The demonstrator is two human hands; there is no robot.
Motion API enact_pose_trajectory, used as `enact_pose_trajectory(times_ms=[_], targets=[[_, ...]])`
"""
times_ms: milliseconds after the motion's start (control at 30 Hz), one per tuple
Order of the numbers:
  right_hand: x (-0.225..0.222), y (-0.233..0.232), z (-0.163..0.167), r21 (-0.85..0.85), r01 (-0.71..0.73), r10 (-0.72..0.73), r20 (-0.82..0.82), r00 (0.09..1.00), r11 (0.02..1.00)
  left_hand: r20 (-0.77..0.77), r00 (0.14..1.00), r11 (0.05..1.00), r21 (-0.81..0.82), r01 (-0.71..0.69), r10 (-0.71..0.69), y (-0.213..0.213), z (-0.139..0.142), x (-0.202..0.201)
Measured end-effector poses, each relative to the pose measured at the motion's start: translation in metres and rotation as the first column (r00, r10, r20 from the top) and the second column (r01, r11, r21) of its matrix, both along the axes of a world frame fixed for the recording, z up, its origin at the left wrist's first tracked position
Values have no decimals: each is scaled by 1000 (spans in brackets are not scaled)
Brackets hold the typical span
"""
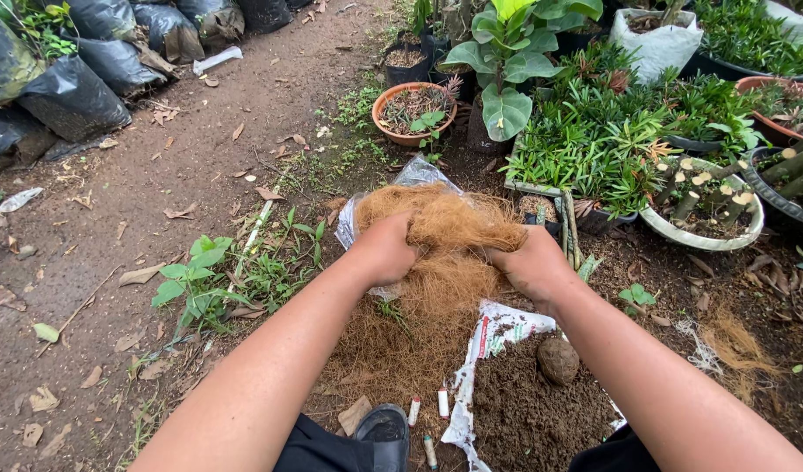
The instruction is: The person packs soil around the roots of a snake plant and then handles a pile of coconut coir. The person works with their hands, pressing soil into the root ball and later pulling apart the coir fibers.
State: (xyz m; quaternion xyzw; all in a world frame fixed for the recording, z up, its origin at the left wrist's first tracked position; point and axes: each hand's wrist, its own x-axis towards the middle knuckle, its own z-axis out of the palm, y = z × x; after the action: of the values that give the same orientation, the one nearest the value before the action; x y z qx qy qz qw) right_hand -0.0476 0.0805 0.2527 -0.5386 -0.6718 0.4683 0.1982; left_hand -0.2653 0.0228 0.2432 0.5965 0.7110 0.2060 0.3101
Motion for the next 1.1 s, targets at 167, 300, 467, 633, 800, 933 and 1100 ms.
enact_pose_trajectory(times_ms=[167, 300, 467, 633, 800, 933, 1100], targets=[[10, 7, 1, -234, 48, -83, -138, 987, 971, -58, 998, 997, -71, -12, 7, 1, -10, -6], [13, 4, 8, -358, -110, -31, -366, 930, 927, 55, 998, 999, -24, -33, 34, -2, -1, -2], [5, -13, 11, -17, -367, 362, 216, 907, 930, 10, 981, 979, -71, 192, -192, -11, 10, 15], [1, -14, 12, 117, -340, 244, 488, 838, 933, -93, 954, 940, -220, 260, -285, -7, 8, 21], [6, -7, 15, 165, -277, 198, 382, 903, 947, -185, 963, 978, -116, 175, -195, -2, 4, 6], [0, -16, 20, 243, -344, 249, 349, 903, 907, -146, 961, 971, -93, 222, -234, -3, 4, 10], [-5, -27, 23, 251, -362, 212, 474, 855, 898, 20, 990, 981, 139, 137, -141, -4, 9, 17]])
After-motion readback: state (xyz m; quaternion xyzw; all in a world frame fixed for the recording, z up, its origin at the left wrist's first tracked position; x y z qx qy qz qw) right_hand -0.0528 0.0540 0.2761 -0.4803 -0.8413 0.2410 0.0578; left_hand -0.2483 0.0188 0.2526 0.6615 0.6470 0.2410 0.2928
